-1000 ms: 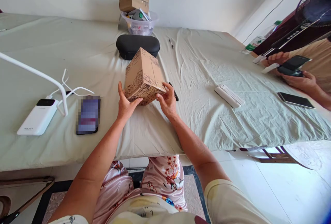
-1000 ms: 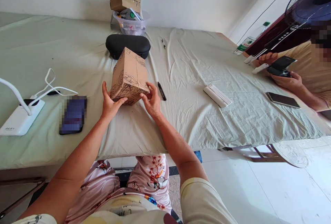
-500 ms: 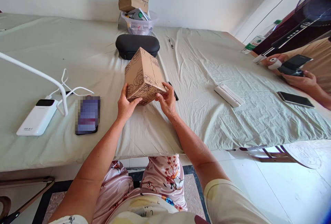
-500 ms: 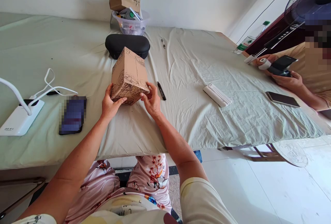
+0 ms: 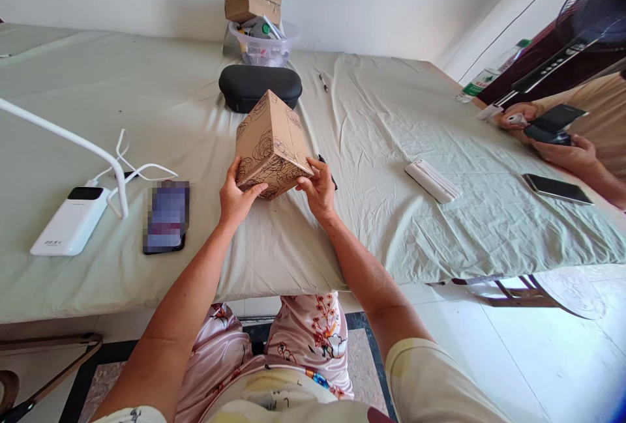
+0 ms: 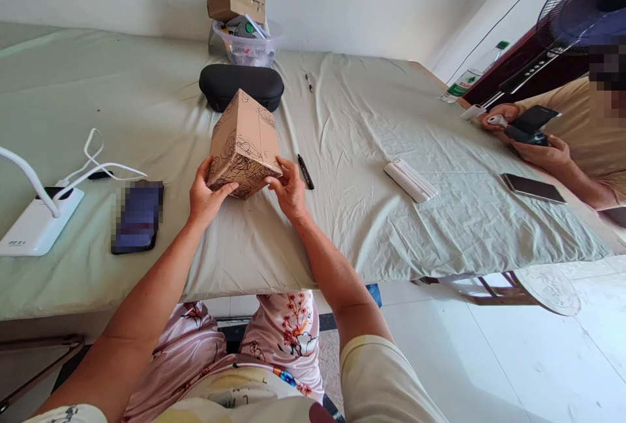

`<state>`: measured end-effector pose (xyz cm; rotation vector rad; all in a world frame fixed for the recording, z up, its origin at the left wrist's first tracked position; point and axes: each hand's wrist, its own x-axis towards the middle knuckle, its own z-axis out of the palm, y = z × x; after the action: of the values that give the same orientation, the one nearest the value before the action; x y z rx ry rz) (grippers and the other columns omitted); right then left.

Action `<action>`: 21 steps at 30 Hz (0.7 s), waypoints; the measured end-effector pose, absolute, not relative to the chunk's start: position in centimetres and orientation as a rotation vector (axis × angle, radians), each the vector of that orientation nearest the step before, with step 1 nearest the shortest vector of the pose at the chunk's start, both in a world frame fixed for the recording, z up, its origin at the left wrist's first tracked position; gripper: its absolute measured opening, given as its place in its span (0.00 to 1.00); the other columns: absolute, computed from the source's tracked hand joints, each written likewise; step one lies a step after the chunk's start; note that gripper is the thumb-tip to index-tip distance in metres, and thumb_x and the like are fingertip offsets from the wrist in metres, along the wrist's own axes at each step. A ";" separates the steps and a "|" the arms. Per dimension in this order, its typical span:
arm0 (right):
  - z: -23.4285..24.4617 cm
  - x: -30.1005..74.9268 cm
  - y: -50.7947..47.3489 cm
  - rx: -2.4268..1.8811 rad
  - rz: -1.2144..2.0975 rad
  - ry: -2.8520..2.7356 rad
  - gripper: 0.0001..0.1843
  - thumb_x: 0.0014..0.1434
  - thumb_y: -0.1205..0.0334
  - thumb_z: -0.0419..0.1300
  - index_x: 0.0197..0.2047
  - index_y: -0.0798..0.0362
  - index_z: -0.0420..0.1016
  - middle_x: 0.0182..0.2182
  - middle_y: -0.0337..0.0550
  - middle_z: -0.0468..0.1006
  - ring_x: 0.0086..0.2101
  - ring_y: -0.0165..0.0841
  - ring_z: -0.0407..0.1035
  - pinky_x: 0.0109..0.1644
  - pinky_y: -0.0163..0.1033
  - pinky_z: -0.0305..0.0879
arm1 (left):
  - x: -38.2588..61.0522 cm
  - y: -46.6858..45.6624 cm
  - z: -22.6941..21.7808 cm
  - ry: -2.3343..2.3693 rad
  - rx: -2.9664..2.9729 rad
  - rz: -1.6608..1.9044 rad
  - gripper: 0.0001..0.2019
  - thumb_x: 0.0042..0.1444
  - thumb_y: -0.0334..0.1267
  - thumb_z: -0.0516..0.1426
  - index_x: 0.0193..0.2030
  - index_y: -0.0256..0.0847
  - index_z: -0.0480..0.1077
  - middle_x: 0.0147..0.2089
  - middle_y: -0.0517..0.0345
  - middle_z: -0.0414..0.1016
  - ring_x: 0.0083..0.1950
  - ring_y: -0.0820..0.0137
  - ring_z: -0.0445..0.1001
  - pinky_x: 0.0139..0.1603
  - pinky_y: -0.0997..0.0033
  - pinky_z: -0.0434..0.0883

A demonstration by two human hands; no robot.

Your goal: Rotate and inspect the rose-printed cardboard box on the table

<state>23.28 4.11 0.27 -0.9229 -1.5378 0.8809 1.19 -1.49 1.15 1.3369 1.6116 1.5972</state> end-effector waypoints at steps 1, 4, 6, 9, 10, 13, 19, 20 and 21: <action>0.3 23.3 4.1 -0.926 0.886 -1.525 0.45 0.54 0.23 0.66 0.64 0.41 0.67 0.48 0.44 0.84 0.30 0.31 0.75 0.37 0.42 0.80 | 1.2 -1.5 1.1 1.614 1.344 1.602 0.46 0.46 0.45 0.75 0.73 0.47 0.66 0.74 0.47 0.71 0.74 0.51 0.71 0.78 0.48 0.66; 0.6 23.5 4.0 -0.942 0.897 -1.498 0.44 0.55 0.20 0.63 0.62 0.42 0.69 0.44 0.43 0.84 0.29 0.31 0.74 0.38 0.42 0.79 | 1.1 -1.5 1.0 1.637 1.388 1.609 0.45 0.47 0.45 0.75 0.72 0.48 0.66 0.74 0.47 0.71 0.74 0.51 0.72 0.77 0.50 0.67; 0.8 23.6 3.8 -0.961 0.888 -1.508 0.42 0.57 0.19 0.59 0.60 0.43 0.70 0.41 0.42 0.83 0.29 0.30 0.74 0.38 0.42 0.78 | 1.0 -1.5 0.8 1.644 1.414 1.609 0.45 0.47 0.45 0.75 0.72 0.48 0.66 0.74 0.47 0.71 0.74 0.51 0.72 0.77 0.50 0.68; 1.1 23.7 3.5 -0.980 0.861 -1.542 0.40 0.61 0.20 0.55 0.60 0.43 0.69 0.42 0.42 0.82 0.30 0.31 0.74 0.39 0.42 0.77 | 1.0 -1.4 0.6 1.629 1.412 1.622 0.45 0.49 0.47 0.75 0.73 0.49 0.65 0.74 0.47 0.71 0.74 0.52 0.72 0.77 0.50 0.68; 1.1 23.6 3.4 -0.987 0.844 -1.546 0.39 0.61 0.20 0.55 0.59 0.43 0.69 0.43 0.43 0.82 0.30 0.31 0.74 0.40 0.42 0.77 | 1.0 -1.3 0.5 1.610 1.401 1.643 0.46 0.50 0.49 0.74 0.74 0.49 0.63 0.75 0.46 0.70 0.74 0.52 0.72 0.77 0.51 0.68; 1.2 23.2 3.1 -1.055 0.765 -1.553 0.38 0.59 0.21 0.60 0.56 0.44 0.71 0.45 0.44 0.81 0.33 0.32 0.75 0.42 0.44 0.77 | 1.0 -1.1 0.4 1.495 1.367 1.742 0.53 0.53 0.54 0.72 0.79 0.49 0.51 0.76 0.42 0.66 0.74 0.55 0.72 0.75 0.54 0.70; 0.9 22.7 3.0 -1.177 0.693 -1.736 0.37 0.57 0.21 0.61 0.46 0.47 0.74 0.49 0.49 0.80 0.41 0.39 0.78 0.48 0.50 0.77 | 0.7 -1.0 1.1 1.501 1.310 1.826 0.48 0.53 0.57 0.71 0.75 0.45 0.58 0.70 0.42 0.74 0.69 0.56 0.76 0.70 0.56 0.74; 0.8 22.7 3.0 -1.192 0.692 -1.775 0.37 0.57 0.20 0.60 0.44 0.47 0.74 0.48 0.49 0.80 0.41 0.40 0.78 0.48 0.50 0.77 | 0.7 -1.1 1.2 1.527 1.317 1.819 0.45 0.53 0.57 0.71 0.73 0.43 0.61 0.68 0.43 0.75 0.68 0.56 0.77 0.69 0.56 0.75; 0.7 22.7 3.0 -1.206 0.693 -1.813 0.37 0.57 0.19 0.59 0.41 0.48 0.73 0.46 0.49 0.80 0.41 0.40 0.78 0.48 0.51 0.77 | 0.6 -1.2 1.3 1.554 1.330 1.806 0.43 0.54 0.57 0.71 0.71 0.42 0.64 0.67 0.43 0.76 0.66 0.56 0.79 0.68 0.56 0.76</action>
<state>22.66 2.98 0.73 -1.2060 -1.8135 0.6934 0.64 -1.15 1.35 1.3304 1.5541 1.8057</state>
